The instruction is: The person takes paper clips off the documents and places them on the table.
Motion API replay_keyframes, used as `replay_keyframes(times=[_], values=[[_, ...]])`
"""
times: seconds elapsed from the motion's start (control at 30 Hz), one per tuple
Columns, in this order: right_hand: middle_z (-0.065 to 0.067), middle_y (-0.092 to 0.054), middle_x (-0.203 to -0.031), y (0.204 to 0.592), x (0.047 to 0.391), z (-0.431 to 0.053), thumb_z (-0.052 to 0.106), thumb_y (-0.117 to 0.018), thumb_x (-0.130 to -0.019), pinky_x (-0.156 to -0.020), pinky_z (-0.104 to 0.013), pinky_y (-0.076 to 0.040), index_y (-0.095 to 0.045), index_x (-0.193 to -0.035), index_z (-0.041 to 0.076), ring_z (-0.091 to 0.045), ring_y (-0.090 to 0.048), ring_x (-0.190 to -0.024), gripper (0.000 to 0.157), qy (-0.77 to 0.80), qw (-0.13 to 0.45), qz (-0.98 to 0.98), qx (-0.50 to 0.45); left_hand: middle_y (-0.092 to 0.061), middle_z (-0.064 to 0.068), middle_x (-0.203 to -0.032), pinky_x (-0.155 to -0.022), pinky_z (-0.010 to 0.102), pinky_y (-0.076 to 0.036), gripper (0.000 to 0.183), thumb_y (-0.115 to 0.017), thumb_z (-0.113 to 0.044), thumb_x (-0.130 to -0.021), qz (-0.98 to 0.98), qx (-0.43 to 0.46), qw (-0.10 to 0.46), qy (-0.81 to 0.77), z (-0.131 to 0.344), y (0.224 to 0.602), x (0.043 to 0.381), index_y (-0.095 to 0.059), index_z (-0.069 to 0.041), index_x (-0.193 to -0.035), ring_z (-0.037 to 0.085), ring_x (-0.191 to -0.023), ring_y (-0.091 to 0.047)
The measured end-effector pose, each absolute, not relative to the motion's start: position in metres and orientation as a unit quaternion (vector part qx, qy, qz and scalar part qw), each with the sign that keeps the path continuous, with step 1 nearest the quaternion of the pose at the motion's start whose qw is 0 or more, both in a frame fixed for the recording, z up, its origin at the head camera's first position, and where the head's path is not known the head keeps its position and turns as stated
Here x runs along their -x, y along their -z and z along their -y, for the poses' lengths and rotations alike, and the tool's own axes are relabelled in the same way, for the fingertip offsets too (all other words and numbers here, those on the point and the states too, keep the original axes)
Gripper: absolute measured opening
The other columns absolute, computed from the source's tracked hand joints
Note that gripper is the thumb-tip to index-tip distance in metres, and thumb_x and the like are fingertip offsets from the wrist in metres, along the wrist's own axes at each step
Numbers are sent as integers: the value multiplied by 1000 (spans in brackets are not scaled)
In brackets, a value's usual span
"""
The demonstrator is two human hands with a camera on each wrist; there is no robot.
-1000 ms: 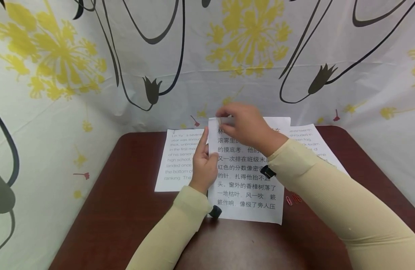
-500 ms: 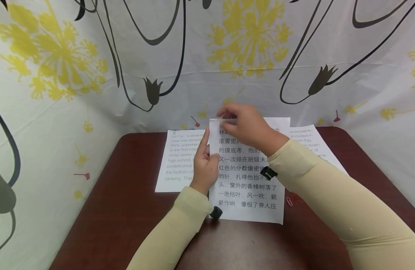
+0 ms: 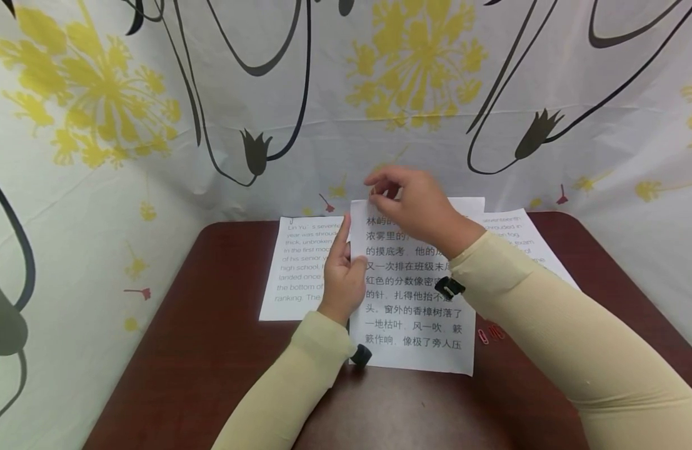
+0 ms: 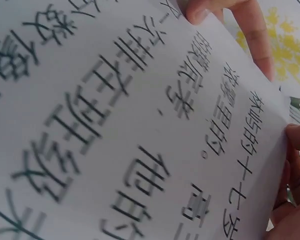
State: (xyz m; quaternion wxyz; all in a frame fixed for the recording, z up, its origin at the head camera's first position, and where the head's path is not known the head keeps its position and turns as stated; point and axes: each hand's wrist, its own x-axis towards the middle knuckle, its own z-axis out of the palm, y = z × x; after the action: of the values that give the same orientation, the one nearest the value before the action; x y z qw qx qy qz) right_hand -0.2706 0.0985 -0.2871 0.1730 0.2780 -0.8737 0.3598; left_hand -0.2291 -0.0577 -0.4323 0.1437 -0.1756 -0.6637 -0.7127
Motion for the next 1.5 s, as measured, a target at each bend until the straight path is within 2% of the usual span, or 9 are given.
replay_keyframes(times=[0.13,0.33,0.6,0.77,0.97,1.17,1.27,1.5], values=[[-5,-77,-97,283,270,-104,8,-73,-97,-74,-32,-51,-76,-120,11,-18,-66,-87,23,-369,192,866,-278,-75,10,-124,-57,25,-55,89,-44,6,-100,670,173,140,708,57,433,228,-23,-52,-164,26,-83,-79],[-7,-73,-95,278,264,-119,7,-71,-98,-69,-24,-50,-77,-120,11,-19,-61,-78,23,-416,172,852,-266,-75,6,-124,-56,25,-54,89,-44,5,-101,670,165,129,712,57,434,228,-22,-55,-163,23,-84,-79],[-5,-70,-90,277,249,-153,8,-71,-98,-62,-21,-48,-76,-119,7,-16,-59,-69,22,-450,158,839,-262,-76,8,-123,-54,26,-55,90,-44,6,-100,670,153,129,715,57,434,230,-24,-55,-163,24,-81,-79],[-1,-69,-87,282,240,-180,8,-73,-98,-59,-22,-48,-74,-121,7,-14,-58,-66,23,-441,147,853,-238,-77,10,-118,-48,24,-47,91,-44,7,-98,670,154,142,712,57,434,231,-24,-54,-163,24,-75,-77],[5,-68,-88,291,230,-217,11,-73,-99,-61,-21,-46,-71,-124,4,-10,-61,-72,26,-431,126,875,-182,-77,9,-119,-47,24,-46,92,-43,8,-98,667,159,143,714,57,435,234,-24,-54,-163,25,-75,-78],[7,-68,-88,302,225,-249,3,-73,-97,-70,-16,-53,-67,-129,-1,-7,-65,-80,34,-450,99,876,-144,-76,5,-123,-48,24,-48,91,-43,7,-98,665,151,132,719,58,436,233,-25,-56,-162,25,-79,-79],[5,-69,-89,310,222,-264,2,-73,-96,-71,-15,-54,-66,-131,-2,-6,-66,-80,36,-433,89,885,-146,-76,3,-125,-48,24,-47,91,-43,7,-99,665,147,129,720,57,436,232,-24,-56,-162,25,-80,-79],[-3,-69,-92,338,213,-291,10,-77,-96,-66,-17,-52,-71,-130,5,-7,-64,-79,35,-354,71,921,-146,-75,4,-128,-48,24,-47,91,-42,7,-99,662,151,132,722,57,437,233,-24,-55,-163,26,-82,-79]])
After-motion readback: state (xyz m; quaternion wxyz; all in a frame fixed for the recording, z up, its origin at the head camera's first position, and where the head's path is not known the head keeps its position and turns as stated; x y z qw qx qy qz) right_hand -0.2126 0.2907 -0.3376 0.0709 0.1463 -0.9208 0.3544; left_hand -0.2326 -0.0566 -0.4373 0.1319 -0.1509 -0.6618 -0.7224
